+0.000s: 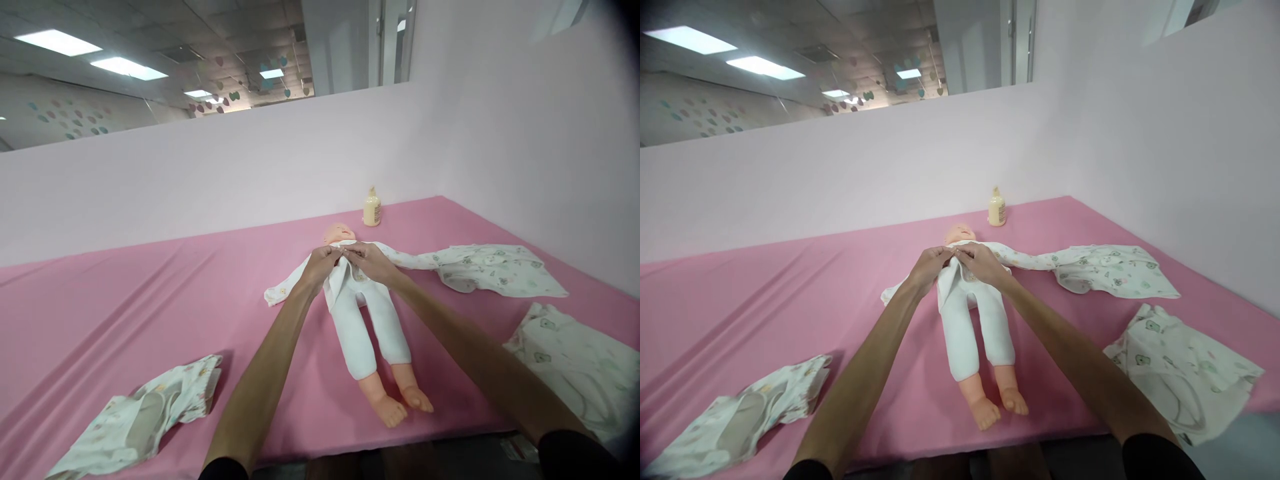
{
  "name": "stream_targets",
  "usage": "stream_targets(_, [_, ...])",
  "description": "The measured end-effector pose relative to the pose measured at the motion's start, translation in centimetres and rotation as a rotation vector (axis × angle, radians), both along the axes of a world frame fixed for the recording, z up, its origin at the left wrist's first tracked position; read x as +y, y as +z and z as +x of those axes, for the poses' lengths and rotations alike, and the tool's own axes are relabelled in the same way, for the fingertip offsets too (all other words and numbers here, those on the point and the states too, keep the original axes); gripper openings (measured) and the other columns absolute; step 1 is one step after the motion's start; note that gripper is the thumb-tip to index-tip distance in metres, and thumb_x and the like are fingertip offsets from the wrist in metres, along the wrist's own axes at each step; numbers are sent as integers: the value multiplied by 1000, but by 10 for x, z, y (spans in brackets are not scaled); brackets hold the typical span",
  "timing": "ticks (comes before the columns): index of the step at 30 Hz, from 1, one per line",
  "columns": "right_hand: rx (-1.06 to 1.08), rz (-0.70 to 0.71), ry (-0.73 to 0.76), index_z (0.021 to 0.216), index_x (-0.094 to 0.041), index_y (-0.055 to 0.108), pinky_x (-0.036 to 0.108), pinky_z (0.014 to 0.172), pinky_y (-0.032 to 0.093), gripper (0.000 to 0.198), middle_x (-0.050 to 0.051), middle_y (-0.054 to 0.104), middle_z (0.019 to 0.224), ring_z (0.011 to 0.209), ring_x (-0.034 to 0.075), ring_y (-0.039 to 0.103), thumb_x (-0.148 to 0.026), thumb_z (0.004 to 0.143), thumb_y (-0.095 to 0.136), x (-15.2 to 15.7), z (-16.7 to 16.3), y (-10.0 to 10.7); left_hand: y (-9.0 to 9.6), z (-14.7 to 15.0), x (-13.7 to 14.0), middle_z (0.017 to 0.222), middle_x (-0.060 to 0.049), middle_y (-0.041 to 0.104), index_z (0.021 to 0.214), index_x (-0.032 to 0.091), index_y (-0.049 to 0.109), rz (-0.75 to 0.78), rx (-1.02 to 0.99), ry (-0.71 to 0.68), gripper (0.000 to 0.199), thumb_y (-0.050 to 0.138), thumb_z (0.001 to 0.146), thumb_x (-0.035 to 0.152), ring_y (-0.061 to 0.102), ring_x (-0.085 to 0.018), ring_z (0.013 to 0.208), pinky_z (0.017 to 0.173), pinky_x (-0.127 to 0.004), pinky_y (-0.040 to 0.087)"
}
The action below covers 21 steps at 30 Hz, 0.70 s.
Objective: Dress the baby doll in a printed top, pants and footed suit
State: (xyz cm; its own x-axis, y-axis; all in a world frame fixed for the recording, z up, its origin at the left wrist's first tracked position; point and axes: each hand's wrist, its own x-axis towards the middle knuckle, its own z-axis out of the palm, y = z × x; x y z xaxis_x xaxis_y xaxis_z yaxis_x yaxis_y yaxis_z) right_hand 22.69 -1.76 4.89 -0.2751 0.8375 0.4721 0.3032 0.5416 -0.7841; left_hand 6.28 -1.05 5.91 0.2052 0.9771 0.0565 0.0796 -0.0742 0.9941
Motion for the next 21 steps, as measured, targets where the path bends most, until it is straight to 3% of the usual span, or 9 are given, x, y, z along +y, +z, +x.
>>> stream_targets(4, [-23,69,-27,89,-21,70,31,82,41,29,2,65,84,89,19,58,-40,95,49,0,-1,-3,1,0,1,64,1,57,78,12,68,-84,-99,-2,19,67,81,31,46,-8,56,57,-23,34])
stream_targets(9, [-26,49,-192,99,-21,61,28,65,38,19,-3,52,71,66,15,48,-38,91,56,1,-5,-9,-1,1,1,73,-5,69,80,12,71,-152,-198,-11,14,68,78,25,60,-14,64,66,-27,44])
stream_targets(14, [-99,289,-367,88,-20,59,31,73,42,13,4,56,91,76,17,51,-32,91,58,4,-14,-21,-4,-1,3,78,-9,72,81,10,73,-154,-247,-51,16,69,78,26,65,-18,73,73,-31,49])
stream_targets(21, [-276,470,-407,88,-20,61,33,78,45,25,7,56,92,81,19,54,-29,101,41,0,-22,-28,-7,-1,7,72,-6,68,76,11,67,-164,-280,-34,11,70,76,22,61,-15,66,67,-28,45])
